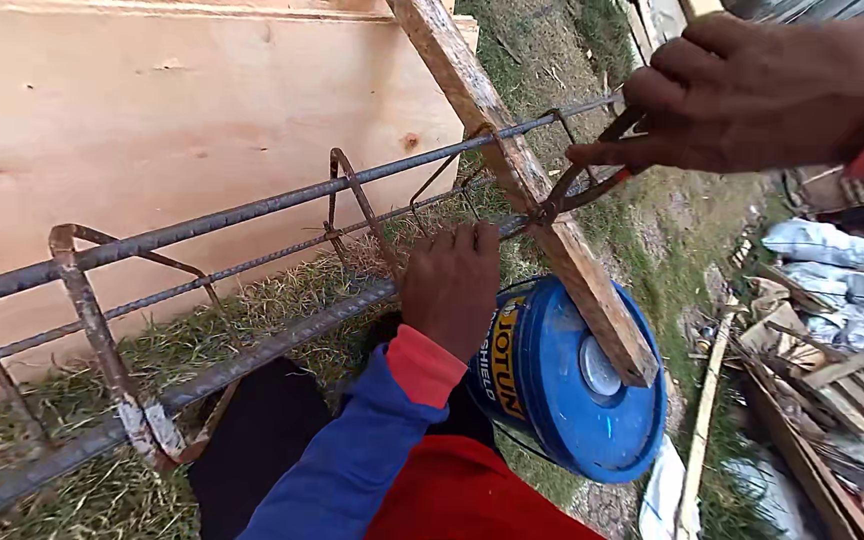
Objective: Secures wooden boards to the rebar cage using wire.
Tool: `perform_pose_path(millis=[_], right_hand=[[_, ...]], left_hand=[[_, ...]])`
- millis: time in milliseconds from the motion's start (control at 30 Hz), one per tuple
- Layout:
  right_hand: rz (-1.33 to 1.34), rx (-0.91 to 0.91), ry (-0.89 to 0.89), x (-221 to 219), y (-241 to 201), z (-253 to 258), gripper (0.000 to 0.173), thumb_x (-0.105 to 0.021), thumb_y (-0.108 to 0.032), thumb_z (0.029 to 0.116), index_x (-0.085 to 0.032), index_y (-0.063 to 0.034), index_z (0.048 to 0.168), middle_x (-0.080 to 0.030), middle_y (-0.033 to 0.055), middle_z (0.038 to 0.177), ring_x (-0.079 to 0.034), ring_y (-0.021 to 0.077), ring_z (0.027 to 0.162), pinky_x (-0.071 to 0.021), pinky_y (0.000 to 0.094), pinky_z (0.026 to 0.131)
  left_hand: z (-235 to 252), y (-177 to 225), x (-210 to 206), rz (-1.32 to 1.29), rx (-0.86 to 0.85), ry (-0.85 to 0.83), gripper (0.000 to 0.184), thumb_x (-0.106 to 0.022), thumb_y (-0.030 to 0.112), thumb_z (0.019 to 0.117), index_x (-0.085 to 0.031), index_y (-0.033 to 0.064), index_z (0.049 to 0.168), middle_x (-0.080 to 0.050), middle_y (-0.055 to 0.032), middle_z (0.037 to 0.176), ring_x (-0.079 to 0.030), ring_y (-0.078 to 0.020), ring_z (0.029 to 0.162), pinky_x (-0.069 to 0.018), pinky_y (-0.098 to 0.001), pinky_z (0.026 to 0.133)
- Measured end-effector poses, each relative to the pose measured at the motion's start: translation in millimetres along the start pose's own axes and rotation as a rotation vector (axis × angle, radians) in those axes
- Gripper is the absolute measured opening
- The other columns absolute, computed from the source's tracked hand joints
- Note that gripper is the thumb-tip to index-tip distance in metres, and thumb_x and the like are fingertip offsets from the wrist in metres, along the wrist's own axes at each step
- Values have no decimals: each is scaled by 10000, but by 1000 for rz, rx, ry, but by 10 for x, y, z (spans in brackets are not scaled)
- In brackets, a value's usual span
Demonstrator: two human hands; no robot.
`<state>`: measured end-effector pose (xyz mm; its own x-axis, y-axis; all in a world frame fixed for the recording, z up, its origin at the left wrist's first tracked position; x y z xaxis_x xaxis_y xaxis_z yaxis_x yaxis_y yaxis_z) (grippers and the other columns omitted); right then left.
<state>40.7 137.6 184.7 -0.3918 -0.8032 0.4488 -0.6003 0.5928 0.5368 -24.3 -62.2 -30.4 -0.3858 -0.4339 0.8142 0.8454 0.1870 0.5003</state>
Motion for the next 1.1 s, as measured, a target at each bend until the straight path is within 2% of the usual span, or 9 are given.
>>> perform_pose_path(millis=[133, 367, 467, 533, 600, 633, 867, 1033, 1100], right_hand=[[36, 191, 16, -111, 408, 388, 815, -609, 117, 867, -451, -327, 1533, -570, 245, 1060, -608, 445, 932, -512, 572, 840], [231, 396, 399, -552, 740, 972, 502, -453, -107, 960, -661, -412, 1300, -603, 177, 999, -590, 404, 906, -473, 557, 792], [259, 375, 273, -316, 681, 953, 610, -433, 14, 948, -691, -399, 1316, -601, 185, 941, -602, 383, 887, -506, 523, 790], [284, 375, 325, -324, 641, 949, 620, -423, 32, 941, -692, -384, 1314, -566, 168, 865, -581, 355, 809, -490, 509, 757], [282, 361, 330, -278, 618, 937, 622, -432, 45, 935, -700, -381, 1302, -567, 166, 842, -585, 352, 786, -491, 503, 736], [268, 350, 326, -256, 609, 928, 617, -432, 48, 939, -697, -378, 1299, -562, 164, 834, -584, 349, 779, -487, 497, 725], [323, 328, 559, -778, 702, 1010, 357, -425, -229, 1028, -696, -299, 1249, -579, 227, 977, -571, 429, 865, -463, 556, 750], [257, 136, 322, -376, 507, 646, 250, -522, 119, 877, -682, -39, 987, -538, 173, 837, -585, 322, 749, -483, 421, 620], [325, -13, 43, -257, 429, 439, 255, -592, 131, 881, -684, -37, 1049, -566, 188, 871, -608, 366, 805, -504, 487, 665]], left_hand=[[27, 7, 13, -63, 40, -18, 322, -596, 302, 1009, -673, 57, 1203, -702, -135, 1011, -684, -317, 850, -548, -453, 704], [82, 26, 41, -108, 119, -42, 324, -620, 314, 994, -675, 54, 1178, -690, -126, 950, -666, -297, 799, -520, -415, 646], [244, 67, 109, -102, 155, -129, 453, -675, 285, 960, -621, 8, 1314, -640, -228, 1211, -672, -385, 988, -558, -476, 723], [445, 111, 106, -36, 89, -242, 811, -762, 345, 891, -419, 15, 1548, -313, -231, 1641, -454, -467, 1384, -484, -629, 956], [663, 136, -6, -4, 21, -295, 1215, -859, 512, 752, -180, 58, 1652, 29, -115, 1744, -27, -427, 1585, -136, -796, 1134], [746, 148, -84, 29, -4, -293, 1314, -856, 616, 692, -153, 73, 1659, 65, -81, 1746, 46, -383, 1594, -52, -803, 1126], [835, 190, -263, 111, -6, -298, 914, -628, 560, 927, -272, 113, 1640, -130, -96, 1736, -64, -447, 1577, -84, -820, 1098], [862, 169, -264, 92, -6, -300, 934, -657, 595, 893, -312, 128, 1625, -153, -96, 1732, -125, -457, 1566, -93, -832, 1091], [866, 171, -261, 102, -2, -310, 981, -682, 619, 867, -298, 139, 1632, -150, -89, 1733, -125, -462, 1565, -86, -847, 1082]])
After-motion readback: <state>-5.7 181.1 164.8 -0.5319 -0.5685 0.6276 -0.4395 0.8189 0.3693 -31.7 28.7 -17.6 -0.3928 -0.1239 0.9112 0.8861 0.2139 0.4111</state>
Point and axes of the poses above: each hand's wrist, its own z-axis towards the middle knuckle, its own x-axis out of the back of the hand, y = z × x, the point moved 2 cm from there along z, towards the middle knuckle
